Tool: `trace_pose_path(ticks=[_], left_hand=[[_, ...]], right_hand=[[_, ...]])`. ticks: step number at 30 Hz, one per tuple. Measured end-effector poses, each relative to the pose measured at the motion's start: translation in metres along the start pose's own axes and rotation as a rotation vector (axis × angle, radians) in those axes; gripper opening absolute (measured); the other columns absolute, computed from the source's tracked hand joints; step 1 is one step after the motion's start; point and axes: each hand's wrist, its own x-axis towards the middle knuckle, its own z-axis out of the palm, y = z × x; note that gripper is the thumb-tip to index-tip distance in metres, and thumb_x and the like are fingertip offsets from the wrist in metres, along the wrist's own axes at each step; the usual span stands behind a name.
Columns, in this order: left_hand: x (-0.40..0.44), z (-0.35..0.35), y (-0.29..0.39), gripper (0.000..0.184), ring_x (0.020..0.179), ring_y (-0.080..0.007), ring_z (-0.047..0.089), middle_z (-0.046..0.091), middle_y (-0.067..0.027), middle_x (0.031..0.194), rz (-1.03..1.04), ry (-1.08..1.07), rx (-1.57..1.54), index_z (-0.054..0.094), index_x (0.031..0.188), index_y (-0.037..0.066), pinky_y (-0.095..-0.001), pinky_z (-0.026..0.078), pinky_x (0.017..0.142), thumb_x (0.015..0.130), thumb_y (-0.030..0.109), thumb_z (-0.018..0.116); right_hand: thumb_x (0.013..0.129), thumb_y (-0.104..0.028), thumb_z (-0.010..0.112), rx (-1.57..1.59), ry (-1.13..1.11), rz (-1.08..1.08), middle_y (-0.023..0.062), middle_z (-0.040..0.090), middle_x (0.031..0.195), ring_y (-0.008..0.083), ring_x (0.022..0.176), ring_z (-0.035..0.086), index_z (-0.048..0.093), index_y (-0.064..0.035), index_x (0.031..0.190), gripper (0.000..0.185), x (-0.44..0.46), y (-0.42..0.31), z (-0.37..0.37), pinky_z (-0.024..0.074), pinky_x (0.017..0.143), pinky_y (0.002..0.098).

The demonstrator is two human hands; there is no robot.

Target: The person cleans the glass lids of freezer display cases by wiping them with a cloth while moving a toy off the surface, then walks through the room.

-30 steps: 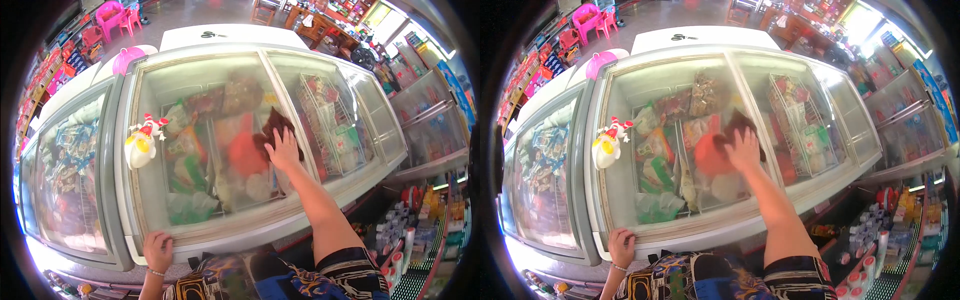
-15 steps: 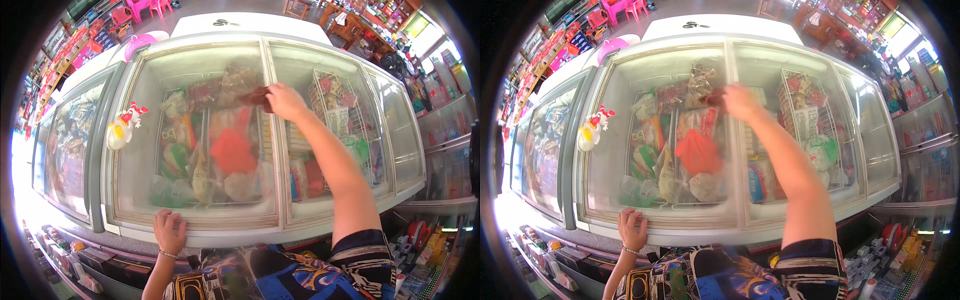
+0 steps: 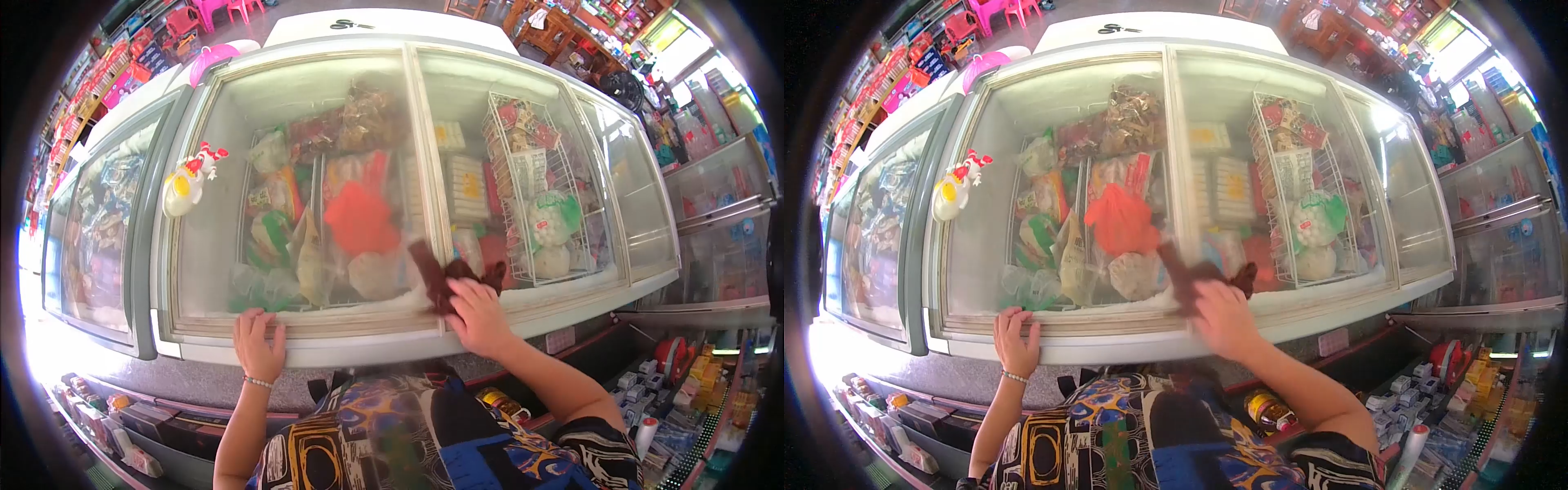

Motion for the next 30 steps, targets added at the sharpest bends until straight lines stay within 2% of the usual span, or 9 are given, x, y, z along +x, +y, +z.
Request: trace_pose_path(ticks=[5,14,17,20,22,25,26,29,30], left_hand=[[0.0,0.001,-0.003,0.022,0.105,-0.0353,0.055,0.06,-0.0135,0.111,0.027,0.036,-0.004,0.066,0.097,0.006,-0.0449,0.045,0.09,0.079,0.016,0.072],[-0.001,0.007,-0.005,0.021,0.107,-0.0339,0.055,0.061,-0.0125,0.111,0.023,0.019,0.042,0.067,0.097,0.007,-0.0448,0.043,0.093,0.079,0.017,0.073],[-0.003,0.012,0.006,0.022,0.108,-0.0335,0.055,0.061,-0.0125,0.111,0.006,0.024,0.047,0.068,0.097,0.008,-0.0463,0.042,0.095,0.078,0.016,0.074],[-0.007,0.029,0.047,0.023,0.109,-0.0335,0.054,0.06,-0.0123,0.111,-0.021,0.042,-0.06,0.068,0.097,0.008,-0.0475,0.04,0.096,0.077,0.017,0.074],[-0.004,0.044,0.1,0.025,0.111,-0.0337,0.054,0.06,-0.0122,0.111,-0.013,0.022,-0.158,0.068,0.098,0.008,-0.0475,0.04,0.097,0.076,0.018,0.075],[0.008,0.072,0.176,0.038,0.113,-0.0359,0.053,0.059,-0.014,0.116,0.034,-0.045,-0.222,0.063,0.111,0.007,-0.0476,0.039,0.099,0.077,0.017,0.075],[0.013,0.079,0.202,0.043,0.113,-0.0369,0.053,0.058,-0.0151,0.117,0.029,-0.065,-0.249,0.061,0.116,0.006,-0.0477,0.039,0.099,0.077,0.016,0.074],[0.011,0.103,0.25,0.063,0.121,-0.0401,0.048,0.053,-0.02,0.127,0.001,-0.188,-0.247,0.053,0.131,0.004,-0.0506,0.036,0.102,0.077,0.027,0.076],[0.011,0.107,0.26,0.064,0.122,-0.0407,0.048,0.053,-0.0203,0.127,0.0,-0.189,-0.198,0.053,0.131,0.004,-0.051,0.036,0.103,0.076,0.027,0.076]], right_hand=[[0.082,-0.015,0.066,0.011,-0.087,-0.019,0.0161,0.052,0.141,0.035,0.13,0.048,0.061,-0.0046,0.115,0.036,-0.037,-0.011,-0.006,0.0359,0.107,0.0483],[0.091,-0.024,0.059,-0.226,0.154,0.154,0.0176,0.043,0.149,0.0368,0.138,0.039,0.055,-0.005,0.131,0.044,0.093,0.056,0.037,0.031,0.112,0.0535],[0.09,-0.025,0.061,-0.203,0.133,0.113,0.0185,0.043,0.149,0.0374,0.139,0.039,0.055,-0.0051,0.132,0.047,0.086,0.06,0.033,0.0296,0.113,0.056],[0.085,-0.029,0.068,-0.115,0.022,-0.03,0.0196,0.045,0.146,0.0413,0.133,0.042,0.057,-0.002,0.128,0.052,0.034,0.041,0.012,0.0297,0.112,0.0564],[0.082,-0.028,0.071,-0.026,-0.169,-0.111,0.0184,0.048,0.143,0.0397,0.133,0.043,0.058,-0.0034,0.127,0.052,0.009,0.034,-0.007,0.0306,0.111,0.0556],[0.084,-0.026,0.07,0.106,-0.111,-0.309,0.0141,0.051,0.14,0.0353,0.133,0.044,0.059,-0.0074,0.123,0.045,0.023,0.067,-0.014,0.0328,0.111,0.0527],[0.084,-0.026,0.07,0.072,-0.064,-0.32,0.0136,0.051,0.14,0.0351,0.133,0.044,0.059,-0.0074,0.122,0.044,0.042,0.084,-0.012,0.0331,0.11,0.0526],[0.086,-0.025,0.068,-0.004,0.109,-0.317,0.012,0.052,0.138,0.0336,0.132,0.045,0.059,-0.0071,0.121,0.04,0.127,0.138,0.005,0.034,0.109,0.0524],[0.086,-0.025,0.067,-0.018,0.179,-0.294,0.0114,0.053,0.137,0.0327,0.132,0.045,0.059,-0.007,0.12,0.039,0.159,0.156,0.01,0.0342,0.109,0.0522]])
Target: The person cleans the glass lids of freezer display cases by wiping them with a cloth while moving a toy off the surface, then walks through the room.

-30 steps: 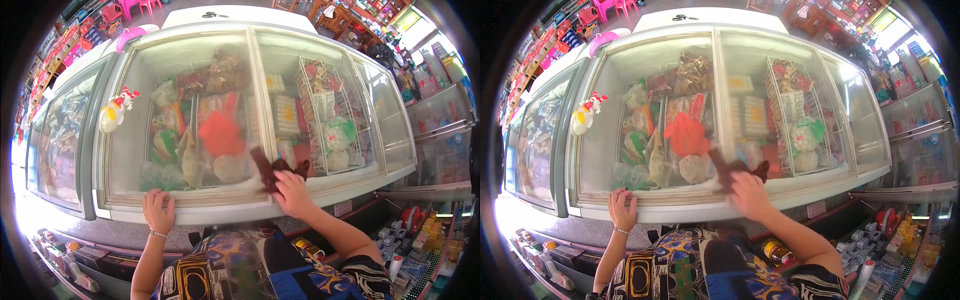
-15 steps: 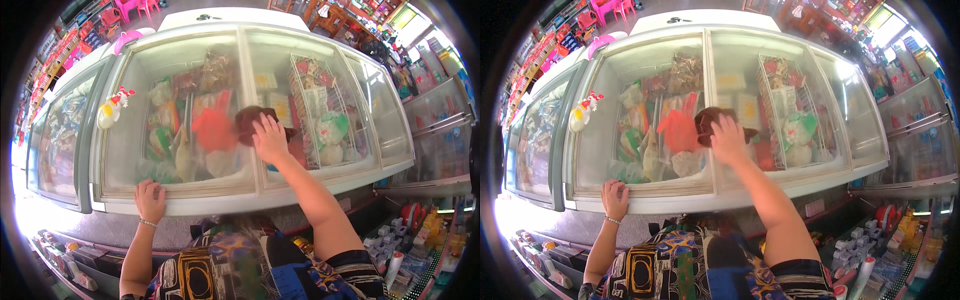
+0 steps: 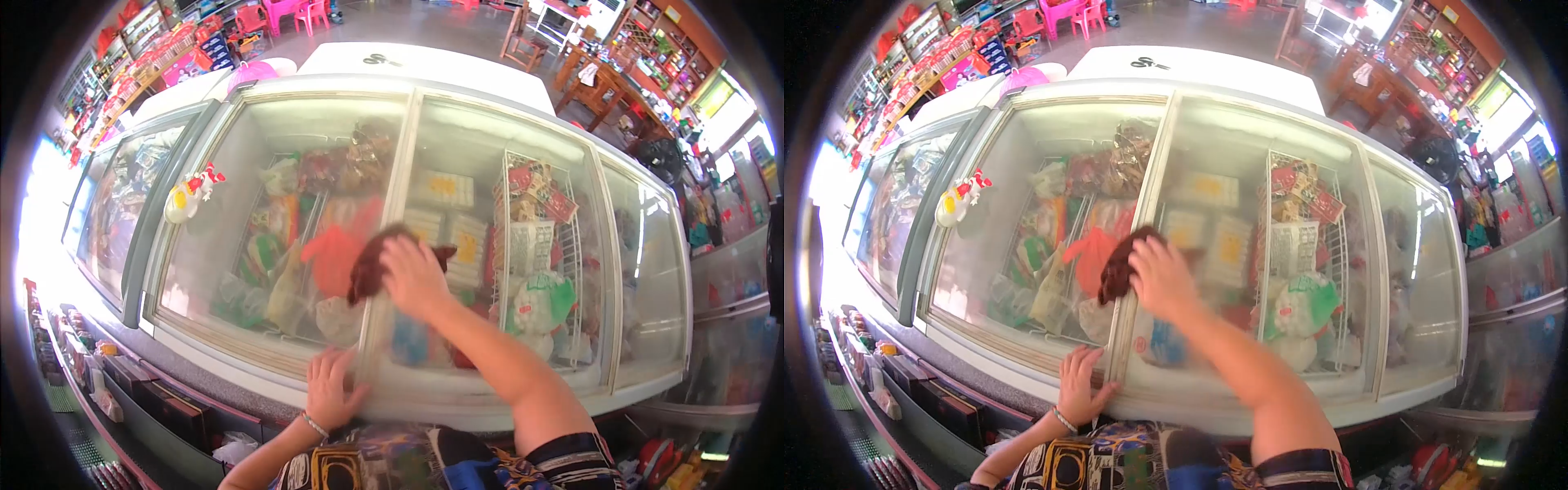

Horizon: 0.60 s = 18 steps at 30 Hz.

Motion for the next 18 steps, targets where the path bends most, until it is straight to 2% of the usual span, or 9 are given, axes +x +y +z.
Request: trace_pose_path(ticks=[4,7,10,11,14,15,18], left_hand=[[-0.004,0.011,0.019,0.062,0.125,-0.0427,0.047,0.053,-0.0203,0.127,-0.056,-0.007,0.117,0.054,0.129,0.003,-0.0522,0.034,0.106,0.075,0.027,0.076],[0.003,0.014,0.023,0.057,0.123,-0.0411,0.05,0.055,-0.0198,0.124,-0.109,0.021,0.122,0.056,0.126,0.003,-0.0514,0.035,0.105,0.074,0.02,0.072],[0.001,0.023,0.014,0.052,0.125,-0.0394,0.049,0.055,-0.0174,0.128,-0.173,0.038,0.118,0.058,0.123,0.004,-0.0507,0.034,0.106,0.075,0.022,0.071],[0.005,0.022,0.02,0.049,0.124,-0.0412,0.049,0.055,-0.0198,0.128,-0.18,0.019,0.136,0.057,0.122,0.0,-0.0514,0.034,0.105,0.076,0.017,0.066],[0.014,0.023,0.028,0.049,0.118,-0.0445,0.053,0.057,-0.0216,0.122,-0.181,-0.007,0.241,0.056,0.122,-0.001,-0.0519,0.036,0.102,0.077,0.016,0.063],[0.012,0.027,0.026,0.044,0.121,-0.0395,0.052,0.057,-0.0208,0.126,-0.249,0.022,0.223,0.062,0.124,0.004,-0.0553,0.037,0.102,0.084,0.024,0.068],[0.021,0.022,0.031,0.041,0.117,-0.0428,0.053,0.057,-0.0256,0.124,-0.207,-0.028,0.273,0.058,0.123,-0.006,-0.0524,0.039,0.102,0.089,0.017,0.061]], right_hand=[[0.088,-0.026,0.065,-0.039,0.087,0.075,0.0086,0.055,0.134,0.0297,0.129,0.047,0.06,-0.0077,0.117,0.035,0.088,0.097,0.042,0.0339,0.109,0.0513],[0.097,-0.026,0.052,-0.054,-0.094,0.202,0.0095,0.047,0.147,0.0277,0.14,0.038,0.053,-0.0099,0.129,0.036,0.148,0.153,0.05,0.0289,0.115,0.0516],[0.099,-0.029,0.048,-0.112,-0.079,0.289,0.0082,0.045,0.149,0.0261,0.142,0.036,0.051,-0.0101,0.132,0.038,0.197,0.195,0.066,0.0277,0.116,0.0506],[0.1,-0.03,0.046,-0.115,-0.079,0.317,0.0074,0.044,0.15,0.0253,0.142,0.036,0.05,-0.0103,0.134,0.04,0.21,0.207,0.07,0.0274,0.116,0.0504],[0.1,-0.032,0.045,-0.125,-0.109,0.383,0.0039,0.043,0.151,0.0223,0.142,0.036,0.048,-0.0109,0.136,0.042,0.254,0.244,0.078,0.0282,0.115,0.0497],[0.1,-0.032,0.045,-0.127,-0.126,0.391,0.0033,0.044,0.15,0.0218,0.14,0.038,0.048,-0.0108,0.136,0.042,0.267,0.255,0.078,0.0286,0.115,0.0491],[0.1,-0.035,0.044,-0.151,-0.085,0.406,0.0014,0.046,0.147,0.0205,0.136,0.041,0.049,-0.011,0.133,0.041,0.297,0.289,0.091,0.0296,0.114,0.0473]])
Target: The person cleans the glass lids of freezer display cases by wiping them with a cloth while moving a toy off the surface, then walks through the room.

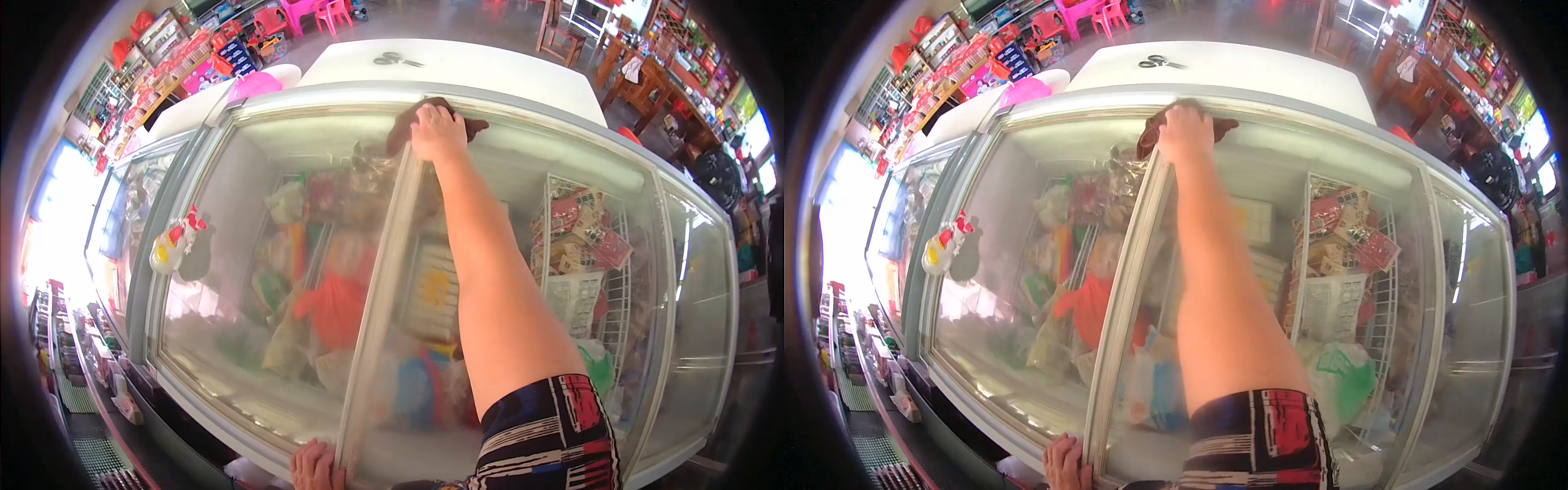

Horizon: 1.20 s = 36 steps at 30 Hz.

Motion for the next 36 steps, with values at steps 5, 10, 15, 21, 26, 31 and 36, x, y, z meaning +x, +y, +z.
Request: trace_pose_path(ticks=[5,10,15,21,26,31,36], left_hand=[[0.002,0.007,-0.004,0.038,0.108,-0.0467,0.053,0.056,-0.028,0.121,0.033,0.026,-0.027,0.059,0.12,-0.006,-0.0551,0.042,0.094,0.087,0.013,0.063],[-0.002,0.011,-0.004,0.039,0.108,-0.0483,0.053,0.054,-0.03,0.122,0.007,-0.019,0.027,0.058,0.12,-0.007,-0.0558,0.042,0.095,0.088,0.014,0.06],[-0.008,0.016,-0.007,0.042,0.113,-0.0498,0.051,0.053,-0.031,0.126,0.004,-0.033,0.066,0.056,0.124,-0.007,-0.0573,0.04,0.099,0.091,0.019,0.056],[-0.018,0.021,-0.014,0.049,0.121,-0.0488,0.045,0.048,-0.0296,0.134,-0.025,-0.076,0.084,0.053,0.131,-0.002,-0.0598,0.034,0.104,0.094,0.03,0.051],[-0.021,0.022,-0.016,0.053,0.122,-0.0488,0.045,0.047,-0.03,0.135,-0.036,-0.079,0.082,0.052,0.133,-0.002,-0.0593,0.035,0.104,0.096,0.036,0.049],[-0.025,0.022,-0.021,0.056,0.122,-0.0486,0.045,0.046,-0.0307,0.136,-0.023,-0.101,0.13,0.05,0.134,-0.002,-0.0571,0.036,0.103,0.098,0.04,0.045],[-0.022,0.021,-0.018,0.056,0.122,-0.0487,0.045,0.047,-0.0309,0.136,-0.023,-0.099,0.114,0.051,0.134,-0.003,-0.0562,0.037,0.104,0.098,0.039,0.044]], right_hand=[[0.101,-0.04,0.041,-0.056,-0.014,0.036,0.0041,0.045,0.148,0.0221,0.137,0.041,0.048,-0.0158,0.141,0.047,0.037,0.02,0.001,0.0297,0.113,0.0455],[0.1,-0.044,0.043,-0.024,0.021,0.019,0.0056,0.047,0.145,0.025,0.136,0.041,0.053,-0.0254,0.138,0.044,0.031,0.064,-0.008,0.0312,0.112,0.0467],[0.099,-0.05,0.044,-0.125,0.052,0.119,0.0043,0.049,0.142,0.0261,0.134,0.043,0.052,-0.0276,0.139,0.046,0.009,0.156,-0.03,0.0342,0.109,0.0485],[0.099,-0.051,0.043,-0.195,0.032,0.37,0.0084,0.052,0.141,0.0288,0.135,0.045,0.052,-0.0246,0.138,0.048,-0.036,0.272,-0.082,0.0354,0.11,0.0521],[0.099,-0.054,0.038,-0.315,0.084,0.663,0.0105,0.043,0.152,0.0319,0.141,0.04,0.046,-0.0197,0.145,0.058,-0.084,0.375,-0.121,0.0335,0.113,0.0525],[0.098,-0.053,0.037,-0.392,0.115,0.793,0.0128,0.043,0.152,0.033,0.139,0.042,0.045,-0.0176,0.147,0.061,-0.119,0.439,-0.141,0.0353,0.113,0.0478],[0.098,-0.052,0.037,-0.449,0.103,0.899,0.0178,0.045,0.148,0.035,0.136,0.044,0.048,-0.0136,0.145,0.061,-0.136,0.426,-0.15,0.0371,0.111,0.046]])
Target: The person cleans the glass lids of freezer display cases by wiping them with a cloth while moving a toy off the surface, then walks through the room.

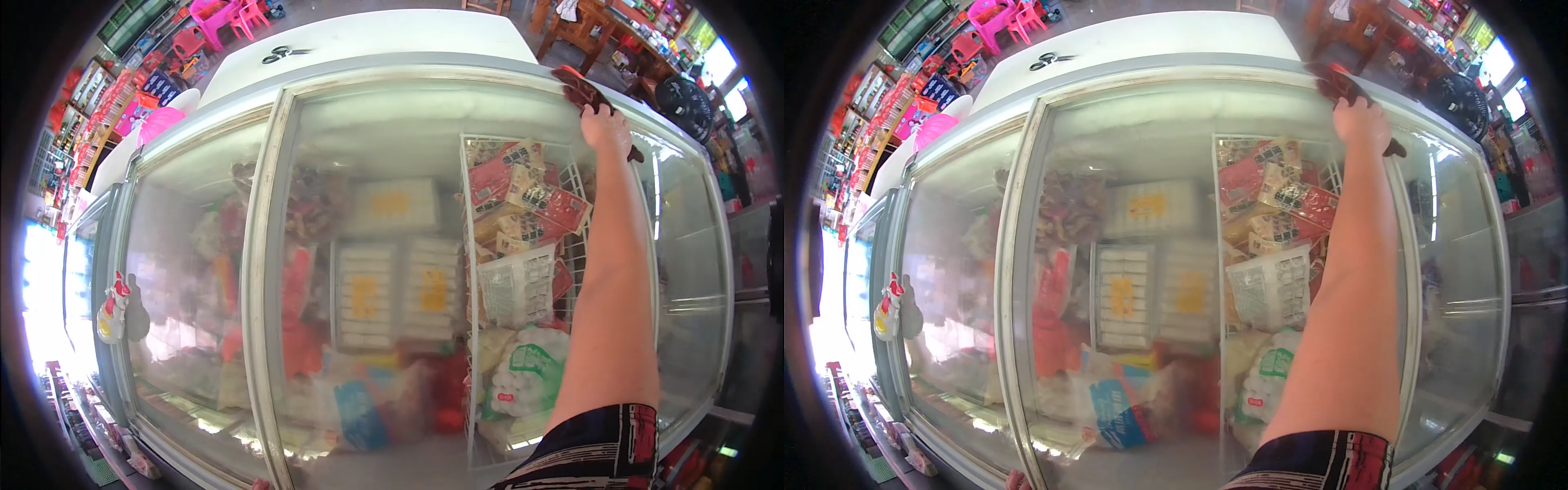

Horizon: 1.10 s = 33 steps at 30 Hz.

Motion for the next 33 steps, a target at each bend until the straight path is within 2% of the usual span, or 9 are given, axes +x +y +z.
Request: trace_pose_path(ticks=[5,10,14,16,18,22,23,30,33], left_hand=[[0.001,-0.002,0.003,0.054,0.122,-0.0493,0.046,0.048,-0.0314,0.135,-0.028,0.009,-0.038,0.051,0.134,-0.004,-0.0555,0.037,0.104,0.098,0.037,0.046],[0.0,0.003,-0.006,0.048,0.122,-0.048,0.047,0.05,-0.0303,0.134,0.067,0.072,-0.028,0.053,0.132,-0.003,-0.0554,0.038,0.104,0.095,0.028,0.053],[0.004,-0.002,0.003,0.045,0.119,-0.0482,0.051,0.055,-0.0279,0.13,0.062,0.1,-0.025,0.054,0.131,0.0,-0.0542,0.04,0.103,0.09,0.019,0.059],[-0.002,0.003,-0.005,0.05,0.128,-0.0492,0.044,0.047,-0.0309,0.139,0.017,0.065,-0.116,0.054,0.133,0.005,-0.0582,0.034,0.107,0.089,0.026,0.063],[0.001,0.009,-0.008,0.047,0.118,-0.0467,0.052,0.055,-0.0244,0.125,0.148,0.206,-0.028,0.055,0.122,-0.003,-0.0544,0.034,0.104,0.08,0.017,0.061],[0.0,0.001,-0.002,0.046,0.124,-0.0438,0.048,0.053,-0.0229,0.13,0.097,0.147,-0.054,0.056,0.122,-0.002,-0.0532,0.033,0.105,0.08,0.016,0.062],[-0.001,-0.004,0.001,0.044,0.124,-0.0457,0.046,0.05,-0.0253,0.132,0.082,0.101,-0.07,0.055,0.124,-0.004,-0.0542,0.032,0.105,0.084,0.014,0.058],[-0.005,0.0,-0.009,0.045,0.125,-0.0426,0.046,0.048,-0.0222,0.137,0.169,0.143,-0.105,0.051,0.131,-0.001,-0.0511,0.032,0.105,0.089,0.016,0.057],[-0.006,-0.003,-0.01,0.045,0.129,-0.0412,0.042,0.046,-0.0216,0.139,0.168,0.105,-0.139,0.051,0.132,-0.001,-0.0513,0.029,0.108,0.09,0.015,0.058]], right_hand=[[0.1,-0.05,0.037,-0.088,0.009,-0.047,0.0184,0.048,0.144,0.0373,0.133,0.045,0.049,-0.0144,0.144,0.058,-0.031,0.036,0.0,0.0369,0.11,0.0454],[0.1,-0.05,0.037,-0.045,-0.004,-0.041,0.0187,0.045,0.146,0.036,0.135,0.042,0.049,-0.0156,0.144,0.057,-0.107,0.075,-0.022,0.0365,0.11,0.0486],[0.098,-0.049,0.045,-0.032,0.05,-0.1,0.0185,0.048,0.141,0.0372,0.128,0.046,0.052,-0.0153,0.141,0.055,-0.168,0.123,-0.03,0.0411,0.104,0.0498],[0.095,-0.045,0.053,-0.024,0.159,-0.16,0.0185,0.052,0.134,0.0384,0.12,0.05,0.056,-0.0144,0.137,0.052,-0.205,0.153,-0.03,0.0454,0.096,0.0511],[0.094,-0.044,0.056,-0.014,0.208,-0.188,0.0185,0.053,0.131,0.0387,0.117,0.052,0.057,-0.0139,0.135,0.051,-0.246,0.18,-0.039,0.0465,0.093,0.0515],[0.094,-0.041,0.058,-0.02,0.183,-0.198,0.0193,0.052,0.132,0.0393,0.117,0.052,0.055,-0.0133,0.137,0.051,-0.333,0.235,-0.064,0.0465,0.093,0.0526],[0.094,-0.04,0.057,-0.033,0.196,-0.225,0.02,0.051,0.133,0.0401,0.117,0.052,0.054,-0.0129,0.137,0.051,-0.353,0.251,-0.067,0.0464,0.093,0.0528],[0.094,-0.036,0.061,-0.023,0.168,-0.184,0.0231,0.053,0.129,0.0432,0.114,0.052,0.055,-0.0101,0.133,0.048,-0.492,0.33,-0.115,0.0452,0.095,0.0522],[0.092,-0.035,0.064,0.008,0.125,-0.077,0.0251,0.054,0.125,0.046,0.113,0.051,0.055,-0.0073,0.128,0.046,-0.538,0.35,-0.131,0.0433,0.096,0.0526]])
